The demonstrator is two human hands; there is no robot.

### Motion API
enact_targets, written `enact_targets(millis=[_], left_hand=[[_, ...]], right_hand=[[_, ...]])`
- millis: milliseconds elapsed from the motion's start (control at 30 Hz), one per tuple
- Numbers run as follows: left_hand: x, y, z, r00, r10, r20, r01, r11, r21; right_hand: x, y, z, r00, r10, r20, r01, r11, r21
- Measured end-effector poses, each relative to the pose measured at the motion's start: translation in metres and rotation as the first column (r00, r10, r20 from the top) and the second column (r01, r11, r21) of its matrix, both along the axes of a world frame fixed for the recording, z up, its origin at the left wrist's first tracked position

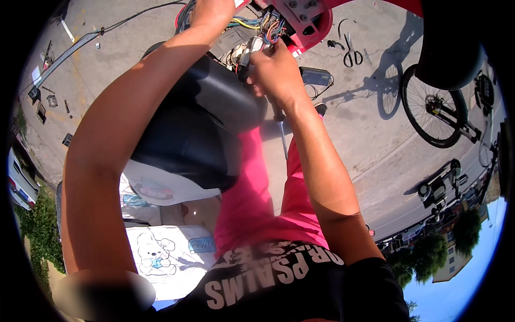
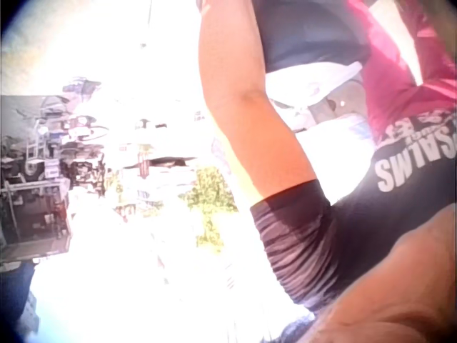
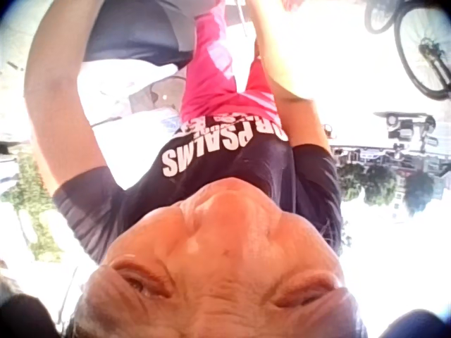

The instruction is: The person repairs the electrical system of a red electric scooter. They use a screwdriver to remove screws from the seat area, manipulate wires and connectors, and then reassemble the components.

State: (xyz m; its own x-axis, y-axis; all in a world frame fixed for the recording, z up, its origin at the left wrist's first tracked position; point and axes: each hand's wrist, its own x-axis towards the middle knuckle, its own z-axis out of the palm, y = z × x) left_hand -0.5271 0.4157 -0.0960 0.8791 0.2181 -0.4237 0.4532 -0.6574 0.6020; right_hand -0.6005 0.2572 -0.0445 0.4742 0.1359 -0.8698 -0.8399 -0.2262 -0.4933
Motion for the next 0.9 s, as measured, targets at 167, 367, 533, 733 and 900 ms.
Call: enact_targets(millis=[167,367,533,733,900], left_hand=[[0.001,0.001,0.0,0.998,-0.056,-0.005,0.056,0.998,0.004],[0.0,0.0,0.005,0.992,-0.129,-0.002,0.129,0.992,0.002],[-0.002,0.001,0.01,0.988,-0.153,0.001,0.153,0.988,-0.023],[-0.008,0.002,0.004,0.993,0.092,0.08,-0.055,0.924,-0.378],[-0.01,-0.001,0.003,0.991,0.081,0.11,-0.039,0.94,-0.338]], right_hand=[[-0.001,0.0,-0.007,0.955,-0.285,-0.083,0.297,0.921,0.253],[-0.009,0.005,-0.012,0.958,-0.287,-0.024,0.282,0.92,0.273],[-0.005,0.009,-0.001,0.969,-0.246,-0.017,0.245,0.951,0.186],[-0.002,0.01,0.003,0.928,-0.321,-0.187,0.351,0.923,0.156],[-0.006,0.014,-0.014,0.857,-0.487,-0.169,0.515,0.816,0.263]])
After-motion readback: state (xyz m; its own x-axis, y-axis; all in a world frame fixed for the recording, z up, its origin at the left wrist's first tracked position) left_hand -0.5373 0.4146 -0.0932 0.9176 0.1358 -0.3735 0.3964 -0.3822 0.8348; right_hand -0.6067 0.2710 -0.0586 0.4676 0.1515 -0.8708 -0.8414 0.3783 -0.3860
